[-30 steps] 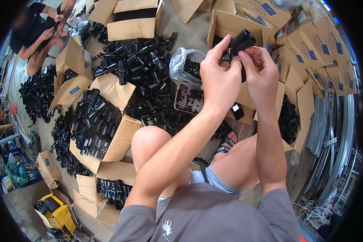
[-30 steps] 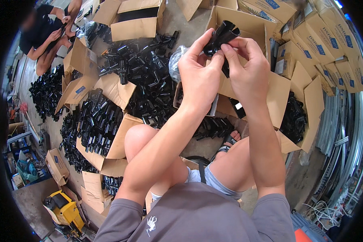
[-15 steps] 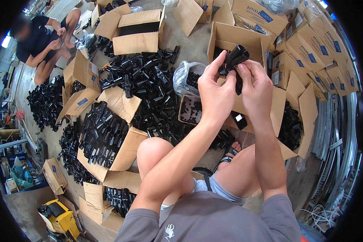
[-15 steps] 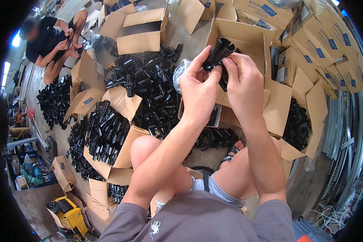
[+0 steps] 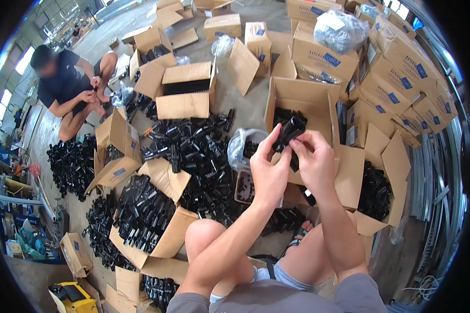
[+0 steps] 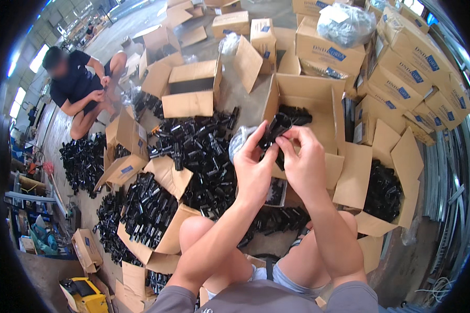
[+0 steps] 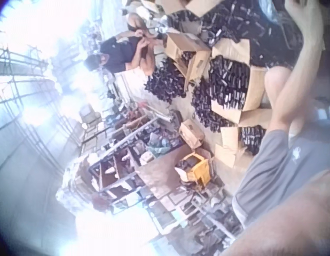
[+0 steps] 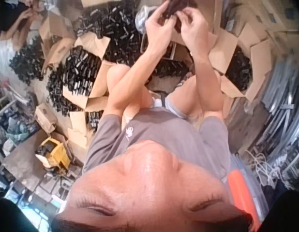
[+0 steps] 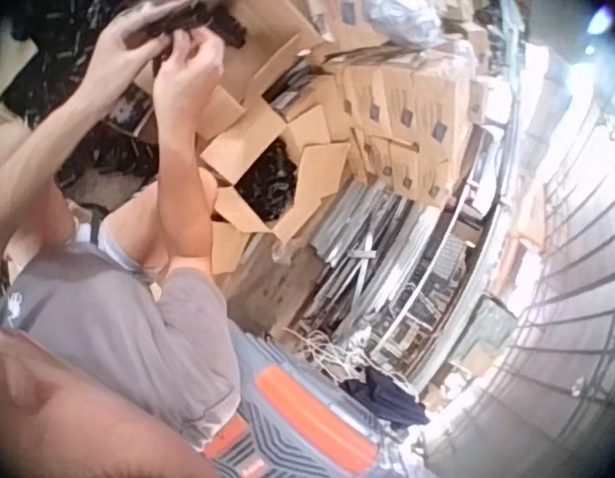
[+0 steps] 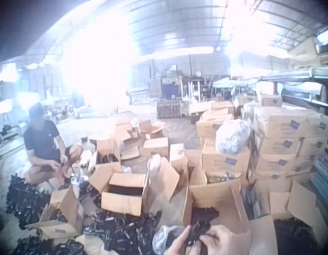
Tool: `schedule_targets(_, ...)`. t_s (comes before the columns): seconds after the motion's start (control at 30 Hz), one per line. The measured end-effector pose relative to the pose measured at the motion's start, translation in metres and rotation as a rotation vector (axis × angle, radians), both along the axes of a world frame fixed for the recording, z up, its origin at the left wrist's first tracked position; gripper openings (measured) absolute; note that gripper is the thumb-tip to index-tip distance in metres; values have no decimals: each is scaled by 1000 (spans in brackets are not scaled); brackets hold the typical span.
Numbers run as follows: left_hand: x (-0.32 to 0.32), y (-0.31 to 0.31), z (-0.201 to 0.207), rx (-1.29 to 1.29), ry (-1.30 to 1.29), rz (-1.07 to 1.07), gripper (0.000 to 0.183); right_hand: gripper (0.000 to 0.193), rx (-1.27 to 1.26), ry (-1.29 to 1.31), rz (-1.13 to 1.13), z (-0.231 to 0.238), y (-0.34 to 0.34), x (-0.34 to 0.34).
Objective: The person picks up black plastic components and small metal pins from cardboard boxes on the floor, fits them together by hand, and places the assembled units into a separate box.
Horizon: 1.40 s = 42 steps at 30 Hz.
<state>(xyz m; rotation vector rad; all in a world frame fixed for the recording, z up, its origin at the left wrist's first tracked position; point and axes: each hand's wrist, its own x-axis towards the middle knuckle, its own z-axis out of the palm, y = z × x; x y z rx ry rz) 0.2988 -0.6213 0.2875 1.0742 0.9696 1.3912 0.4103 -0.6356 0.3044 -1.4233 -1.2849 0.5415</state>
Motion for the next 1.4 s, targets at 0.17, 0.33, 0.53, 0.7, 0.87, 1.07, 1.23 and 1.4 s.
schedule_targets(0.17,-5,-5,0,-1,-82,-34,55,15,65,-144,11,8,-3,-2)
schedule_targets(0.33,-7,-11,5,140,86,0,56,14,-101,193,78,13,-9,1)
schedule_targets(0.53,-16,-14,14,67,2,-15,56,19,-70,103,116,8,-15,-2)
schedule_targets(0.7,-23,-18,26,109,12,-24,55,21,-71,323,179,11,-18,-6)
schedule_targets(0.87,-29,-17,28,124,66,-50,56,28,-43,279,198,14,-15,-2)
schedule_targets(1.07,-41,-27,56,144,373,-123,82,47,-107,500,381,38,-17,25)
schedule_targets(1.23,-53,-27,21,-178,57,-461,69,52,-70,535,312,39,-24,19)
schedule_targets(1.4,-50,-35,25,-296,-22,-491,32,60,-70,524,254,35,-26,20)
